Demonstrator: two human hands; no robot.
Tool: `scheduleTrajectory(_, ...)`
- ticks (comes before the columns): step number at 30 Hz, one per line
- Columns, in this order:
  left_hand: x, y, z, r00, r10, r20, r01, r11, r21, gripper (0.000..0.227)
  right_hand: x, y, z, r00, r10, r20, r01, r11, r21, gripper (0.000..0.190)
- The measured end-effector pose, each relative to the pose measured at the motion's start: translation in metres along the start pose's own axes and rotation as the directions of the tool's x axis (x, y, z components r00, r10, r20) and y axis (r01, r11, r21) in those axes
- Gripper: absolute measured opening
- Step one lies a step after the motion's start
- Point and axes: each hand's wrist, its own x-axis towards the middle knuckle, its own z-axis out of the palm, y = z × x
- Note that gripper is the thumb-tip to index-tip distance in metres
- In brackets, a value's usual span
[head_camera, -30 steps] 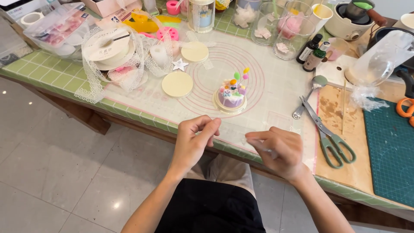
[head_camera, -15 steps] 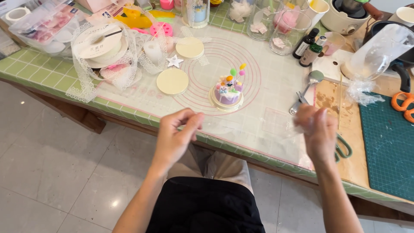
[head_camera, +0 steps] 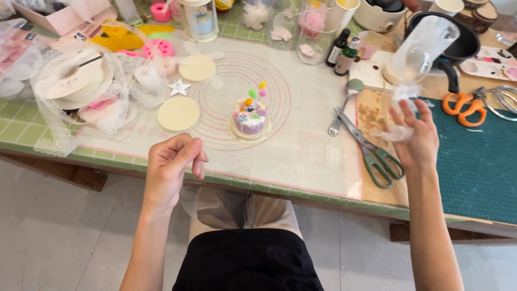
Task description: The person places a decorative candle inside a clear plastic cylinder and seals it with a lid by hand.
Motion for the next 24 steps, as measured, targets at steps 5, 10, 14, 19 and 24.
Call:
scheduleTrajectory(5, 0.007, 0.001, -0.004, 1.0, 0.025, -0.011, -0.025, 0.998, -0.056, 0.024, 0.022, 0.017, -0.043, 0.995, 0.076, 0.059, -0.084, 0.985, 0.149, 0.021)
scheduleTrajectory(10, 0.011, 0.01, -0.025, 0.99, 0.121, -0.066, -0.127, 0.986, -0.105, 0.023, 0.048, 0.031, -0.076, 0.971, -0.091, 0.223, 0.05, 0.982, 0.182, 0.041)
scheduleTrajectory(14, 0.015, 0.017, -0.043, 0.975, 0.157, -0.158, -0.195, 0.943, -0.268, 0.031, 0.039, 0.013, -0.037, 0.99, 0.124, 0.068, -0.132, 0.984, 0.116, 0.024)
scheduleTrajectory(19, 0.025, 0.017, -0.064, 0.968, 0.103, -0.227, -0.202, 0.859, -0.47, 0.035, 0.037, 0.01, -0.029, 0.984, 0.157, 0.086, -0.135, 0.966, -0.22, 0.044)
scheduleTrajectory(24, 0.027, 0.02, -0.072, 0.968, 0.095, -0.23, -0.211, 0.805, -0.554, 0.036, 0.054, 0.024, -0.072, 0.966, 0.225, 0.127, -0.185, 0.946, -0.267, 0.036)
